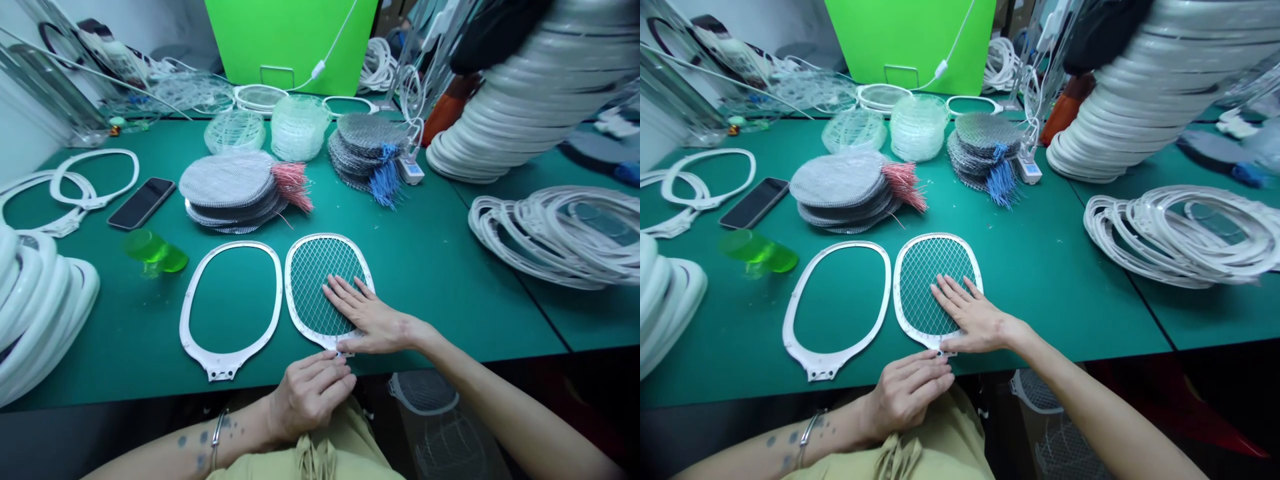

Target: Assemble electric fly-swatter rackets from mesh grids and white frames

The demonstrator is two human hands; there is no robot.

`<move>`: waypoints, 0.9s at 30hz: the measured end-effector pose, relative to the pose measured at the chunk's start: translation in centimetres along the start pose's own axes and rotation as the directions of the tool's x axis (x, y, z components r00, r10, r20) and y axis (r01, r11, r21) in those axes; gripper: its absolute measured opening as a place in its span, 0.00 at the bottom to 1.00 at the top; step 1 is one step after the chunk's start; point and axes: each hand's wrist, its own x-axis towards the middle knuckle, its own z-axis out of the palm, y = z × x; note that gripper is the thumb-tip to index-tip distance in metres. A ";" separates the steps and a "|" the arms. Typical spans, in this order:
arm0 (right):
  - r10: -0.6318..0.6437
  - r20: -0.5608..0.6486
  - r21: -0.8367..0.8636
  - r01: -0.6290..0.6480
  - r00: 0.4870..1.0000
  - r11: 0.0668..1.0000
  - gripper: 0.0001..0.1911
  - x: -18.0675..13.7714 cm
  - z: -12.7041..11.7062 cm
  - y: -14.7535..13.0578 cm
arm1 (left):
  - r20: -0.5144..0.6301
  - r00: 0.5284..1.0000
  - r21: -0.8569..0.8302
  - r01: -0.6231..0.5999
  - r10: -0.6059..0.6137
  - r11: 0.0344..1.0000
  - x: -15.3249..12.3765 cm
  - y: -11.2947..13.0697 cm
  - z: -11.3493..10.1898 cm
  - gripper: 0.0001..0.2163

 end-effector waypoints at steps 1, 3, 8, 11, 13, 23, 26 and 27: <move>0.004 0.001 0.000 -0.004 1.000 1.000 0.51 0.0 0.0 0.0 | 0.000 1.000 -0.018 0.025 -0.025 1.000 0.3 0.1 -0.1 0.08; 0.008 0.008 -0.005 -0.008 1.000 1.000 0.52 0.1 0.0 0.0 | -0.006 0.990 -0.052 0.140 -0.140 0.989 0.9 0.3 0.1 0.08; 0.013 0.027 -0.018 -0.013 1.000 1.000 0.52 0.2 0.0 0.2 | -0.028 0.998 0.031 0.060 -0.060 0.998 0.2 0.6 0.7 0.08; 0.005 0.024 0.009 -0.006 1.000 1.000 0.52 0.2 0.2 0.3 | 0.102 0.993 -0.022 -0.058 0.060 0.998 -0.3 -0.1 -0.5 0.09; -0.002 0.021 0.034 0.001 1.000 0.999 0.52 0.2 0.2 0.4 | 0.221 0.975 -0.178 0.034 0.007 0.983 0.4 -0.8 -2.1 0.08; -0.023 0.021 0.199 0.019 1.000 0.980 0.53 -0.3 -0.8 -0.2 | 0.262 0.902 0.558 0.149 -0.343 0.816 1.6 -6.3 -3.6 0.35; -0.033 0.031 0.196 0.026 0.999 0.980 0.47 0.2 -0.8 0.5 | 0.205 0.960 0.648 0.013 -0.191 0.761 0.5 -8.3 -2.5 0.35; -0.011 0.017 0.193 0.008 1.000 0.981 0.43 0.5 -1.4 0.9 | 0.174 0.975 0.674 -0.018 -0.135 0.739 0.1 -8.8 -2.0 0.33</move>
